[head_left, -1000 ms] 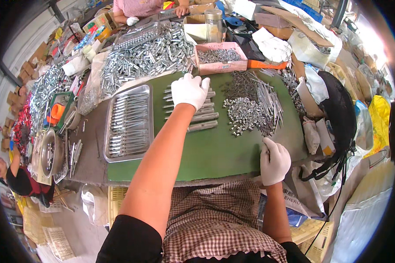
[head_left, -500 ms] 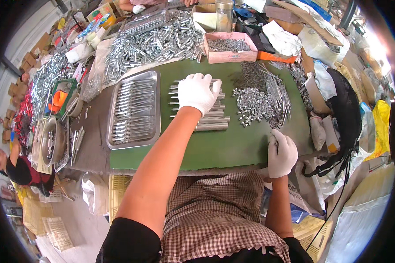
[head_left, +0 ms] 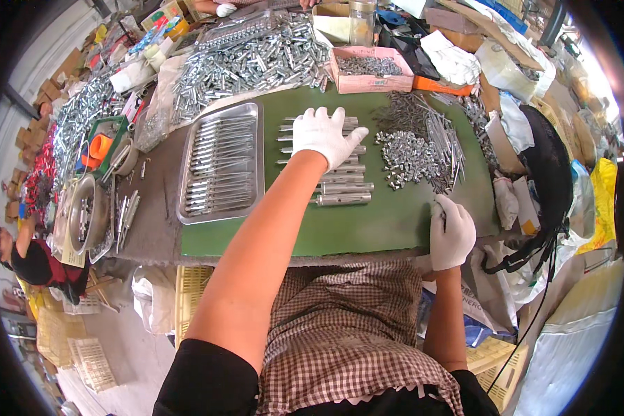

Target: The person assembles metal components by picking up small metal clips from the work surface and attaching them onto metal shafts by hand.

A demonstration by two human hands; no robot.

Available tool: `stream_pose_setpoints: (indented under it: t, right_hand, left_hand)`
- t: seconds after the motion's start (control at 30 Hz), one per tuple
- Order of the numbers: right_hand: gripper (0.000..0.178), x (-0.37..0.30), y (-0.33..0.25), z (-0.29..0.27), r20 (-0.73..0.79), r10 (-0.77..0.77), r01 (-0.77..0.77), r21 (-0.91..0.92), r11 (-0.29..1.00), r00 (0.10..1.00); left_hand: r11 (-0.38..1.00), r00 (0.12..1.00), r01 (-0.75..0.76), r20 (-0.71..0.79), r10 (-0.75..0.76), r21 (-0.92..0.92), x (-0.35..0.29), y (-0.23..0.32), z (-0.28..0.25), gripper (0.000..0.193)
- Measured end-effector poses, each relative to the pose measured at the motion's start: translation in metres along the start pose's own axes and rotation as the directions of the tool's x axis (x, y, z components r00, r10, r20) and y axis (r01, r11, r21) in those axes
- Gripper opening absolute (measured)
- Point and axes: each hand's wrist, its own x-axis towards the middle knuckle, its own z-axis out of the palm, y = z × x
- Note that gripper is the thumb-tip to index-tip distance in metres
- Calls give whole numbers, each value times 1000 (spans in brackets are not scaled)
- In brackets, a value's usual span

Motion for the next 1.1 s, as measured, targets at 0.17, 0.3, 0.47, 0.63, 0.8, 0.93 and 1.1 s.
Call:
stream_pose_setpoints:
  t: [0.17,0.3,0.47,0.63,0.8,0.93,1.1]
  right_hand:
    - [15,0,-1,0,-18,-14,14,3,1000,1000]
    - [15,0,0,0,-18,-1,1,-3,1000,1000]
    - [15,2,0,2,-26,-7,7,-3,1000,1000]
    - [16,0,2,4,-32,-13,13,5,1000,999]
    - [17,-2,6,4,-32,-11,10,-21,1000,999]
    - [20,0,6,0,21,-30,30,3,1000,999]
    - [30,4,-1,-21,75,13,-29,225,974,997]
  left_hand:
    - [1000,996,16,87,-18,24,0,2,-1,77]
    - [999,999,28,-21,-28,37,-1,1,14,78]
    - [997,990,21,-141,-10,74,-5,-1,23,75]
    - [966,901,-259,-366,232,-25,-34,-10,-6,49]
    - [812,821,-569,-141,553,-126,-138,0,-19,29]
    - [887,880,-429,-299,369,-170,-158,3,3,28]
    - [882,847,-444,-396,355,-158,-161,-2,8,34]
